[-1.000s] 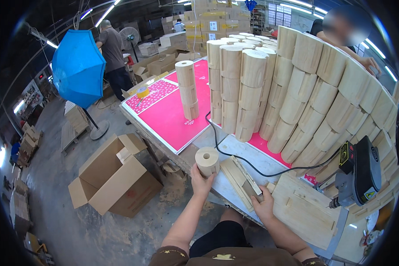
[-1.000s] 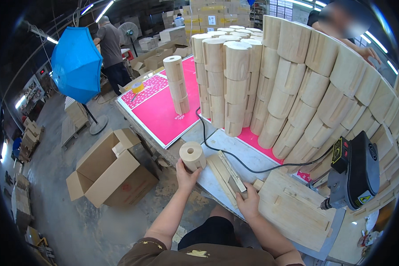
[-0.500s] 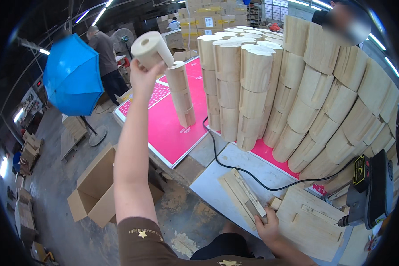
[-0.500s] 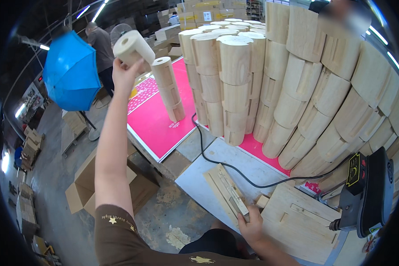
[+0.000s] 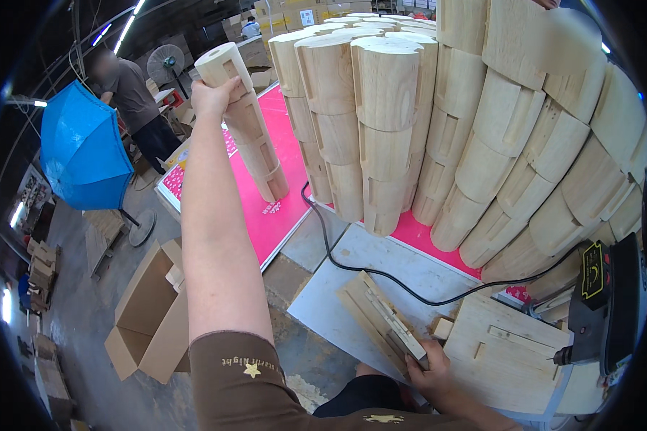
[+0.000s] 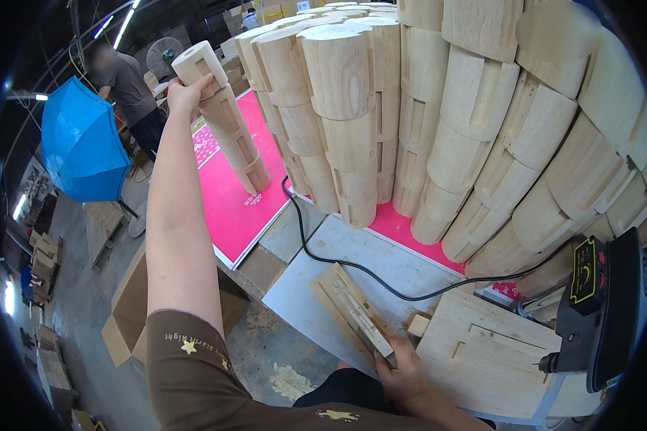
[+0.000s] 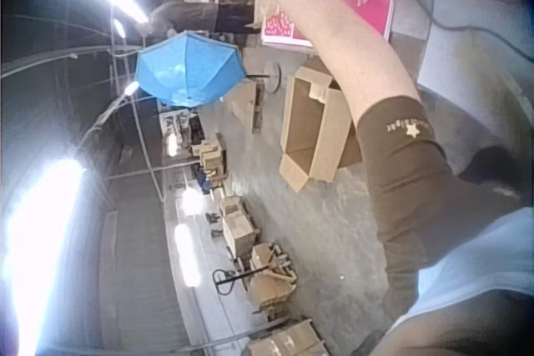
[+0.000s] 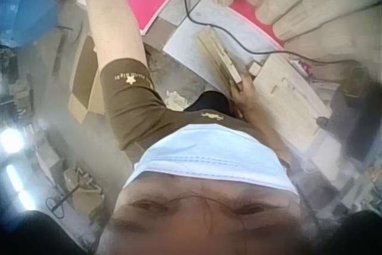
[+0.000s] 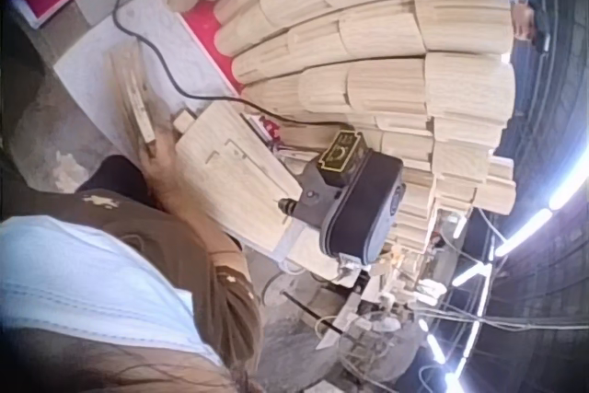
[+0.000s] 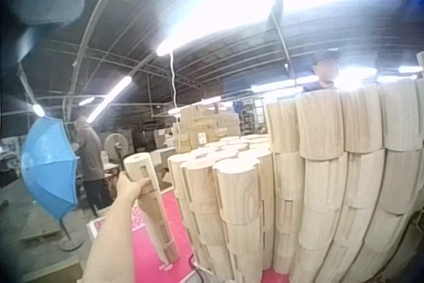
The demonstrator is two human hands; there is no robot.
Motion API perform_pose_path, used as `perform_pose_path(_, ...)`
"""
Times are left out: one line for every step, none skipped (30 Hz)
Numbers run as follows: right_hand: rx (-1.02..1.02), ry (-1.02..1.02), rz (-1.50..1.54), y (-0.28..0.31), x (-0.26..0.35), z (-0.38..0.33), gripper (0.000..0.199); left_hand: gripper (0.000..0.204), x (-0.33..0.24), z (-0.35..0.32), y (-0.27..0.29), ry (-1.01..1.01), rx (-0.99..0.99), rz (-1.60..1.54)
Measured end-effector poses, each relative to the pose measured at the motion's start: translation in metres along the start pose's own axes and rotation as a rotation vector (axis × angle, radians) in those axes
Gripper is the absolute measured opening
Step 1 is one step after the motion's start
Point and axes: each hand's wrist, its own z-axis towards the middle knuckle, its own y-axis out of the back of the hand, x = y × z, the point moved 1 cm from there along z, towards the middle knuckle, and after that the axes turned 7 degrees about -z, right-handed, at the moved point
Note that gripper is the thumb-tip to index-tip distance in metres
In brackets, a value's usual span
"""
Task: Drilling holes into wooden cylindrical blocks using a bench drill press and a guide jig.
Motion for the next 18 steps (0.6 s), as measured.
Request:
perform_pose_path(0.003,-0.014,0.01,0.0,0.0,0.0,0.023,0.07,-0.001,0.001,0.0,-0.018,0.001,-0.004)
perform_pose_path(0.003,-0.025,0.016,0.0,0.001,0.0,0.024,0.071,-0.003,0.003,-0.001,-0.009,0.018,-0.021)
perform_pose_path(-0.002,-0.026,0.013,0.0,0.001,0.0,0.024,0.071,-0.004,0.005,-0.002,-0.001,0.034,-0.038)
perform_pose_path(-0.007,-0.021,0.001,0.0,0.001,0.0,0.024,0.071,-0.005,0.007,-0.003,-0.003,0.036,-0.044)
perform_pose_path(-0.02,-0.002,-0.005,0.0,0.002,0.0,0.025,0.072,-0.006,0.009,-0.003,-0.009,0.025,-0.021)
perform_pose_path(-0.013,-0.015,-0.006,0.0,0.002,0.0,0.025,0.072,-0.006,0.01,-0.003,-0.001,0.015,0.009)
perform_pose_path(-0.014,-0.02,0.005,0.0,0.002,0.0,0.025,0.072,-0.005,0.011,-0.004,-0.016,0.014,0.007)
perform_pose_path(-0.022,-0.011,0.021,0.0,0.002,0.0,0.025,0.072,-0.004,0.012,-0.005,-0.006,0.03,0.047)
perform_pose_path(-0.014,-0.027,0.018,-0.001,0.002,0.0,0.025,0.073,-0.002,0.012,-0.006,0.016,0.045,0.089)
perform_pose_path(-0.015,-0.036,0.016,-0.001,0.002,0.0,0.026,0.073,0.0,0.013,-0.007,0.005,0.048,0.085)
perform_pose_path(-0.026,-0.02,0.022,-0.001,0.002,0.0,0.026,0.075,0.002,0.013,-0.009,0.026,0.064,0.122)
perform_pose_path(-0.015,-0.043,0.012,-0.001,0.002,0.0,0.026,0.078,0.003,0.014,-0.01,0.045,0.08,0.158)
perform_pose_path(-0.01,-0.033,-0.004,-0.001,0.001,0.0,0.026,0.078,0.004,0.016,-0.011,0.046,0.081,0.159)
perform_pose_path(-0.015,-0.003,-0.018,-0.001,0.001,0.0,0.026,0.077,0.006,0.017,-0.011,0.031,0.064,0.174)
perform_pose_path(-0.001,-0.022,-0.021,-0.001,0.0,0.0,0.026,0.076,0.007,0.018,-0.011,0.028,0.047,0.191)
perform_pose_path(-0.006,-0.008,-0.018,-0.001,0.0,0.0,0.026,0.076,0.008,0.018,-0.011,0.017,0.047,0.193)
perform_pose_path(-0.013,0.006,-0.014,-0.001,0.0,0.0,0.026,0.075,0.009,0.018,-0.012,0.015,0.044,0.183)
perform_pose_path(-0.013,0.005,-0.014,-0.001,0.0,0.0,0.026,0.075,0.01,0.019,-0.012,0.021,0.042,0.173)
